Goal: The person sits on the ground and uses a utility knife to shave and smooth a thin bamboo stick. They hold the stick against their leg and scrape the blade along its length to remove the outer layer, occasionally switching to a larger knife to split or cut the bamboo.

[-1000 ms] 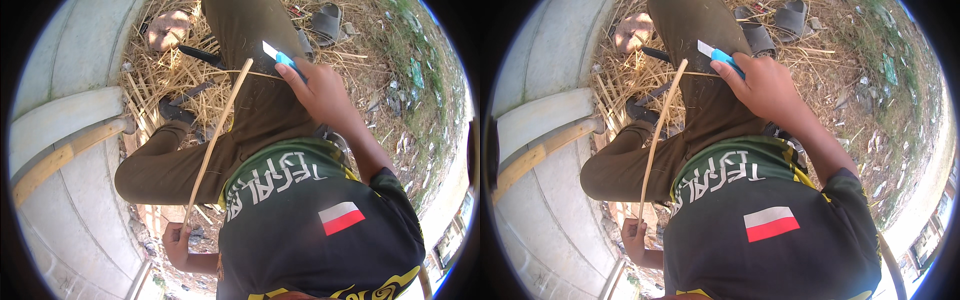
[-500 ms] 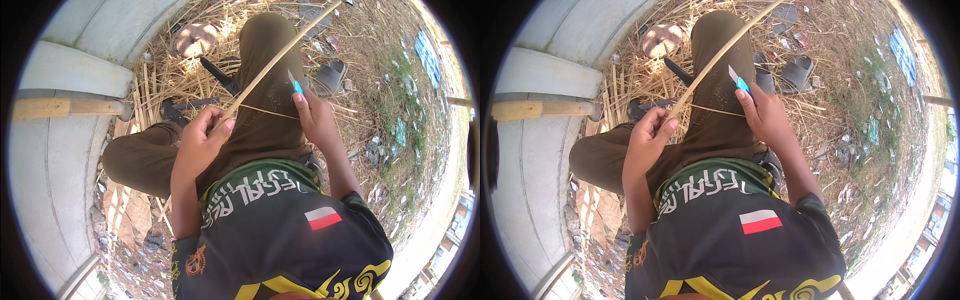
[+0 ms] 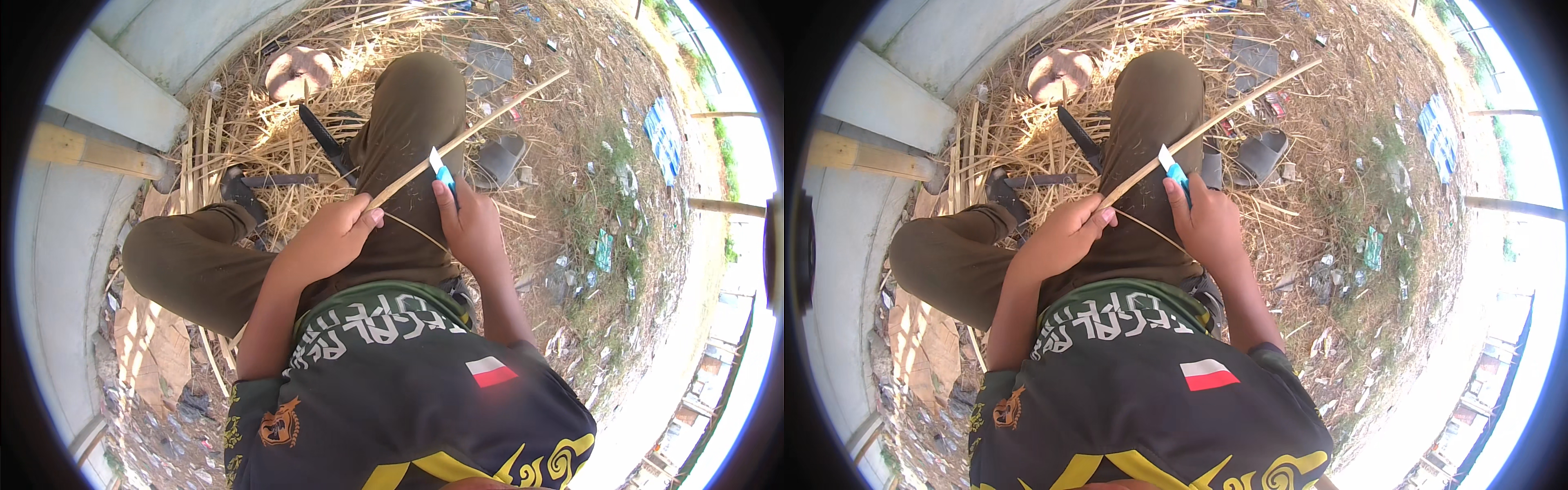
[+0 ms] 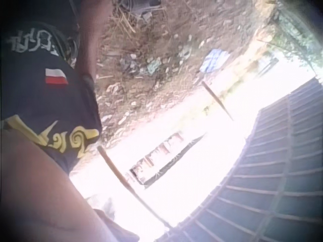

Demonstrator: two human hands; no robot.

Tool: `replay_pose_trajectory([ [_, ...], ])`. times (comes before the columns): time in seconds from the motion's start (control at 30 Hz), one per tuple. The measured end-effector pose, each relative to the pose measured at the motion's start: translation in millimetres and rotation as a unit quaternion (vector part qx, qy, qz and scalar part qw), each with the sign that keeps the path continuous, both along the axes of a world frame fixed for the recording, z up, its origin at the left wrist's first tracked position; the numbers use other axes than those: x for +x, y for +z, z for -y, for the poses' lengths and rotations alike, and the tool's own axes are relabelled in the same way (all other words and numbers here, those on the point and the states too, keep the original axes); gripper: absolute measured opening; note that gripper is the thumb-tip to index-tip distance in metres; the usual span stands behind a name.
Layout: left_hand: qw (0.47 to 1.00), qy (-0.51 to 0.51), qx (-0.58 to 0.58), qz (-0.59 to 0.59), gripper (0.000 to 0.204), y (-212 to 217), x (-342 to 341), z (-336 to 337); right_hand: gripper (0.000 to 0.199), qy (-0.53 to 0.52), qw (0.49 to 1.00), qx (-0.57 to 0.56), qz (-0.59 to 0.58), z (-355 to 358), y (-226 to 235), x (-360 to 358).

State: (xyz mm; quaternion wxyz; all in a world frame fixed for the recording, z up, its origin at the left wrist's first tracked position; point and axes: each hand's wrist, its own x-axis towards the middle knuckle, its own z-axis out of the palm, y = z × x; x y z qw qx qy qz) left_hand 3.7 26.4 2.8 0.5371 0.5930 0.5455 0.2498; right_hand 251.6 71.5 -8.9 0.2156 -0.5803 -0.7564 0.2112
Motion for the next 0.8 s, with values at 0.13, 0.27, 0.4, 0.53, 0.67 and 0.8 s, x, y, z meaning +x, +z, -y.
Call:
replay_pose_trajectory([
  [0.13, 0.998, 0.037, 0.019, 0.054, 0.037, 1, 4, -3, 0.049, 0.036, 0.998, 0.044, 0.030, -2, -2, -3],
  [0.27, 0.993, 0.064, 0.096, -0.008, 0.039, -4, 25, -16, 0.048, 0.068, 0.994, 0.072, 0.054, -2, 1, -5],
  [0.4, 0.986, 0.074, 0.138, -0.064, 0.039, -6, 38, -23, 0.048, 0.072, 0.993, 0.066, 0.072, 0, -1, -3],
  [0.53, 0.978, 0.102, 0.154, -0.096, 0.037, -5, 46, -19, 0.049, 0.063, 0.992, 0.060, 0.089, 1, -1, -2],
  [0.67, 0.977, 0.101, 0.167, -0.088, 0.037, -11, 42, -14, 0.051, 0.040, 0.984, 0.107, 0.138, 6, -9, -9],
  [0.8, 0.982, 0.095, 0.145, -0.077, 0.038, -7, 35, -9, 0.049, 0.039, 0.980, 0.115, 0.160, 8, -6, -13],
])
